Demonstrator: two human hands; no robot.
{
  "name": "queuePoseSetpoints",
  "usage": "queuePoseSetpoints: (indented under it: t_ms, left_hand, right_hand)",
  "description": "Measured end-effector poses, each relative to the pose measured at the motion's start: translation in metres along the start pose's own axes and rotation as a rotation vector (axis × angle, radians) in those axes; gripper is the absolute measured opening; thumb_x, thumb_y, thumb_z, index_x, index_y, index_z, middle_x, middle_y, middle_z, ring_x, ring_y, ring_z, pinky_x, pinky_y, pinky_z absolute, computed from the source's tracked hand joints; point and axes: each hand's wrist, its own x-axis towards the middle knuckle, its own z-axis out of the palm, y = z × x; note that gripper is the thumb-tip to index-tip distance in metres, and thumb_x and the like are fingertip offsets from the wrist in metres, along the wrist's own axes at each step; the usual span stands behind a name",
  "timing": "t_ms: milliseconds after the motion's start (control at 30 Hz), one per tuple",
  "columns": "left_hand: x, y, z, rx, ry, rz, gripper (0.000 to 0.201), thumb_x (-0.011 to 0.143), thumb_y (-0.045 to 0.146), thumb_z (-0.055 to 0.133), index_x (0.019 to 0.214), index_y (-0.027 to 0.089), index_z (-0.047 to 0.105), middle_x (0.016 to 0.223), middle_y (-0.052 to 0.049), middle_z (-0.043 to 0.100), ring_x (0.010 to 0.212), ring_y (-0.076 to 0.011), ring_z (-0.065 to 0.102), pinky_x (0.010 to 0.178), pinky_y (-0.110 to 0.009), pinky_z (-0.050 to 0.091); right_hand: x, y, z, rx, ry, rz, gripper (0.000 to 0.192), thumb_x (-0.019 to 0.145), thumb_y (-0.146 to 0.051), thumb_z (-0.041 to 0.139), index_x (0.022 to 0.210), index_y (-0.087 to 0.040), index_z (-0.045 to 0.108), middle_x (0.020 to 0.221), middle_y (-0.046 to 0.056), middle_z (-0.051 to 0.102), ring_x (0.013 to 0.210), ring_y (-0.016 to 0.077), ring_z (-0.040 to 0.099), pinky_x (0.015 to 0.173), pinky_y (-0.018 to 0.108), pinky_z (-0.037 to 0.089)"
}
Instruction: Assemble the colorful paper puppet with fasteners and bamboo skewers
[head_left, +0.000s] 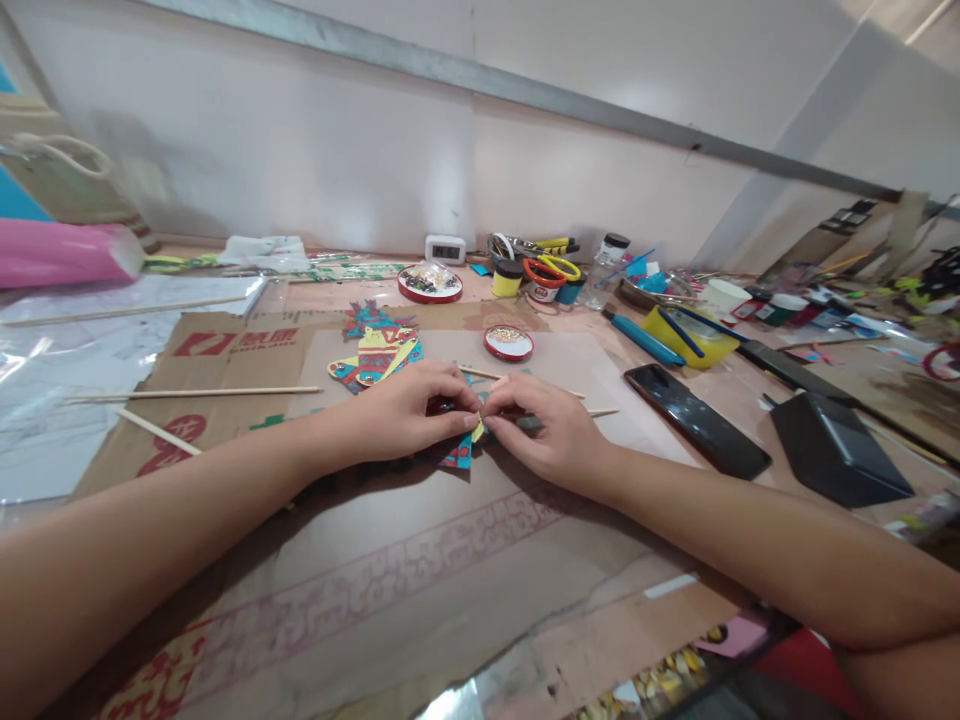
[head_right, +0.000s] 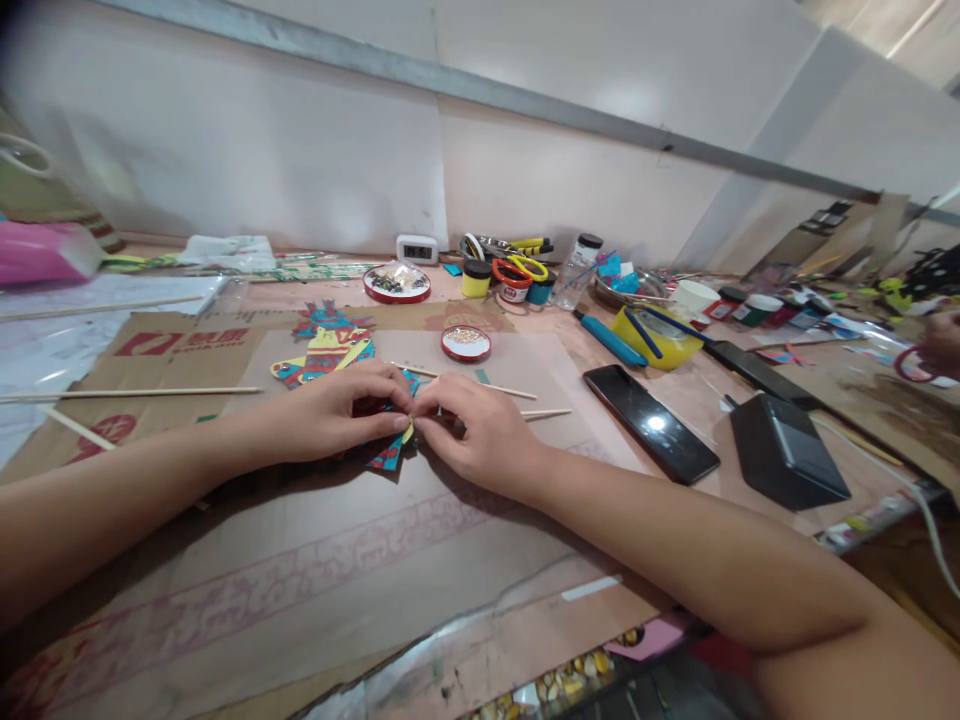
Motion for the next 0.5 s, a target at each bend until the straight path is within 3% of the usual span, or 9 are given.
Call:
queuePoseSetpoints:
  t_ms: [100, 267, 500]
  left_hand:
    - [-0.0003, -0.0019, 0.0011, 0.021, 0.008, 0.022, 0.019, 0.091, 0.031, 0.056, 0.094, 0.020, 0.071, 0.088, -0.003, 0.064, 0.084, -0.0149, 0.060, 0.077, -0.027, 0.046]
    - [-0.0009, -0.0019, 0.0028, 0.232, 0.181, 0.060, 0.016, 0.087, 0.036, 0.065, 0.088, 0.021, 0.069, 0.089, -0.002, 0.062, 0.088, -0.0172, 0.057, 0.082, -0.031, 0.042]
    - [-0.0025, 0.0044, 0.0071, 0.485, 0.210, 0.140, 0.022, 0.091, 0.039, 0.059, 0.083, 0.022, 0.070, 0.084, -0.002, 0.064, 0.083, -0.0183, 0.052, 0.083, -0.036, 0.037]
  right_hand:
    - [0.0012, -0.0006, -0.0007, 0.024, 0.003, 0.047, 0.005, 0.089, -0.016, 0.057, 0.087, -0.019, 0.060, 0.084, 0.002, 0.066, 0.077, 0.0142, 0.060, 0.072, 0.027, 0.047]
    - [0.0020, -0.0009, -0.0013, -0.008, 0.017, 0.141, 0.004, 0.088, -0.017, 0.057, 0.085, -0.019, 0.060, 0.082, 0.002, 0.066, 0.074, 0.0139, 0.059, 0.070, 0.026, 0.047]
    - [0.0002, -0.0017, -0.0011, -0.033, 0.015, 0.189, 0.005, 0.089, -0.019, 0.058, 0.088, -0.019, 0.062, 0.081, 0.001, 0.069, 0.071, 0.0139, 0.062, 0.066, 0.025, 0.048]
